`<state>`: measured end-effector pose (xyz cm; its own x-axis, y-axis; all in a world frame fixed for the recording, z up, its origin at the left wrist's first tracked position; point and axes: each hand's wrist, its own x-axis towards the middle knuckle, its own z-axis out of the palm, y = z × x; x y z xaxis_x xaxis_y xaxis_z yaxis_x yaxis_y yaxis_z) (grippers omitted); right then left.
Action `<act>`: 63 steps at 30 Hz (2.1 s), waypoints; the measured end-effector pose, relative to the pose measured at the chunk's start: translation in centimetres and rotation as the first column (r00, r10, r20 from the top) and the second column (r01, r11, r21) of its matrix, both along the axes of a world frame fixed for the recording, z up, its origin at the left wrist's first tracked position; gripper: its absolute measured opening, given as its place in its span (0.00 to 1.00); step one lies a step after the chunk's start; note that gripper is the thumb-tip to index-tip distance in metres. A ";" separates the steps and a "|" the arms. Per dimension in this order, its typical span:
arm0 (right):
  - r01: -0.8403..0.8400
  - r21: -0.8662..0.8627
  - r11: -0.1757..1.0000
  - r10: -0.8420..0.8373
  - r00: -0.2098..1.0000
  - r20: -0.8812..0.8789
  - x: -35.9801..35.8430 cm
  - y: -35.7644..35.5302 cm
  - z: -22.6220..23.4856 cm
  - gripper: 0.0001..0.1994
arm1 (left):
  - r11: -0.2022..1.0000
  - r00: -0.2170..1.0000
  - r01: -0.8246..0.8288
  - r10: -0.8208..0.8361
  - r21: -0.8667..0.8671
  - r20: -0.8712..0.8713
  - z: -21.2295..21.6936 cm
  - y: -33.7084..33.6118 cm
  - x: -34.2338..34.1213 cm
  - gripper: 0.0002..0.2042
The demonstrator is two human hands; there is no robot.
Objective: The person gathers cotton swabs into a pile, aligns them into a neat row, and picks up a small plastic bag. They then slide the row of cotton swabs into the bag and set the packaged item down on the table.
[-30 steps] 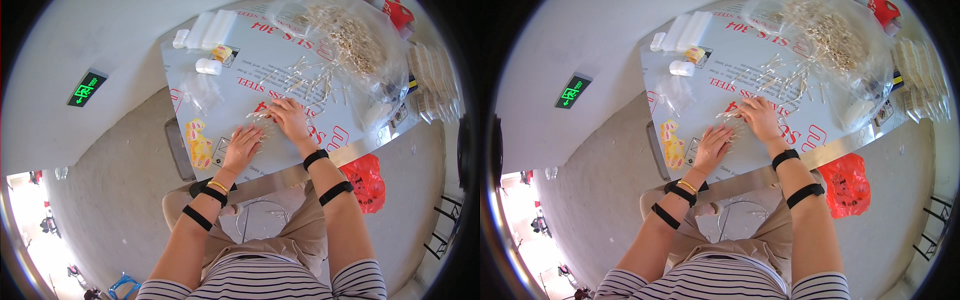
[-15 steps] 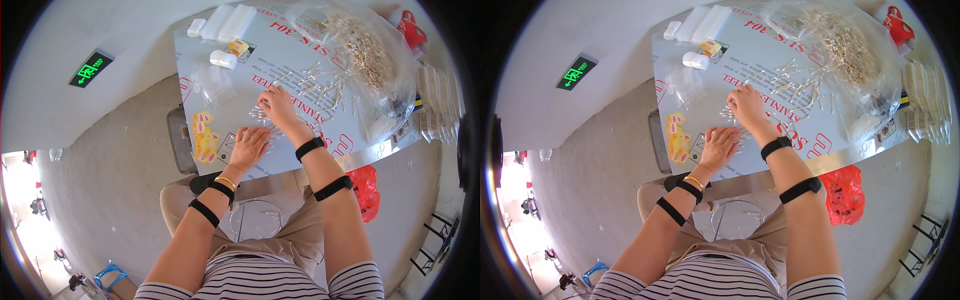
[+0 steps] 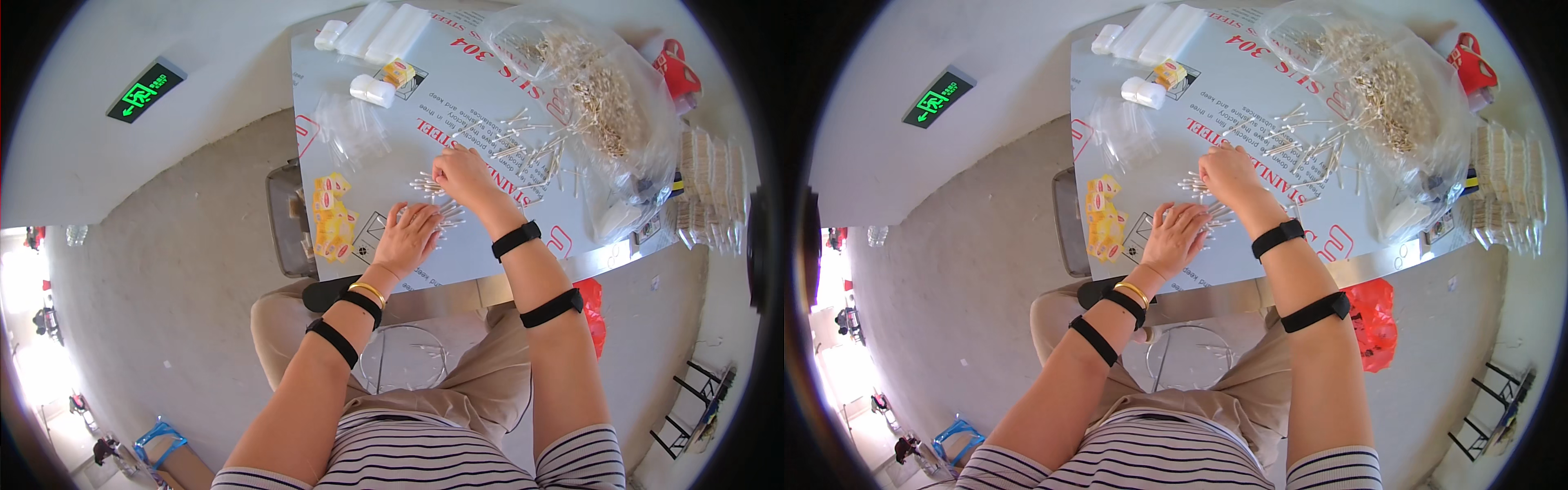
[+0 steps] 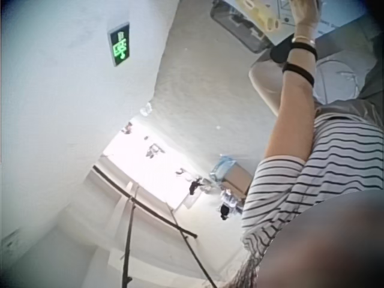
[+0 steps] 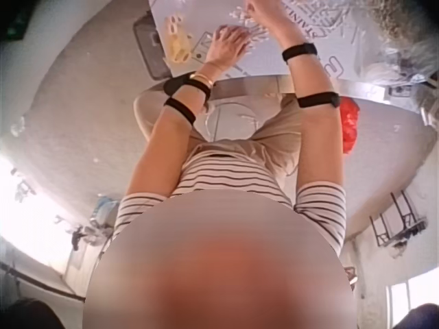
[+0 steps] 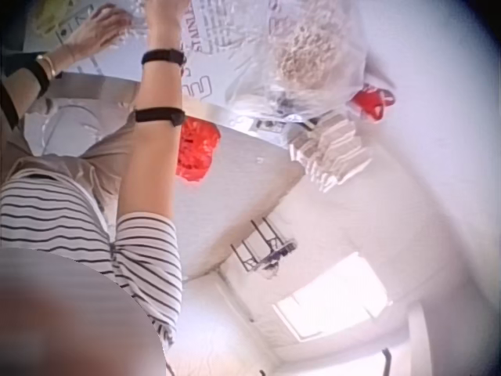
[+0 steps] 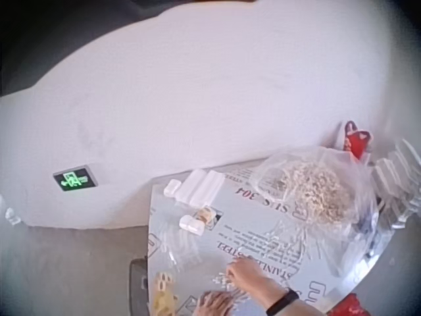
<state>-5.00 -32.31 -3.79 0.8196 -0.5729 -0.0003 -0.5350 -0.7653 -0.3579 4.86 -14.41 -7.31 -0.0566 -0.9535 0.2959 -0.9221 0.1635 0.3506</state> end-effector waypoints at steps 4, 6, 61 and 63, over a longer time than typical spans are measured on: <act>-0.034 -0.020 0.999 0.033 0.998 -0.055 0.4 0.3 0.0 0.04 | 1.000 1.000 -0.002 0.002 -0.022 0.002 0.1 0.0 0.0 0.14; -0.028 -0.031 0.999 0.025 0.996 -0.090 0.9 0.5 0.2 0.04 | 1.000 1.000 -0.004 0.003 -0.029 -0.001 0.1 -0.1 0.0 0.13; 0.965 0.263 0.010 -0.965 -0.060 0.257 -49.9 22.6 -1.7 0.15 | 0.976 0.988 -0.143 0.131 -0.164 -0.084 2.2 -0.6 1.1 0.20; 0.942 0.336 0.008 -0.968 -0.077 0.240 -52.2 22.3 -4.0 0.15 | 0.951 0.956 -0.246 0.205 -0.190 -0.211 3.4 -1.3 0.8 0.19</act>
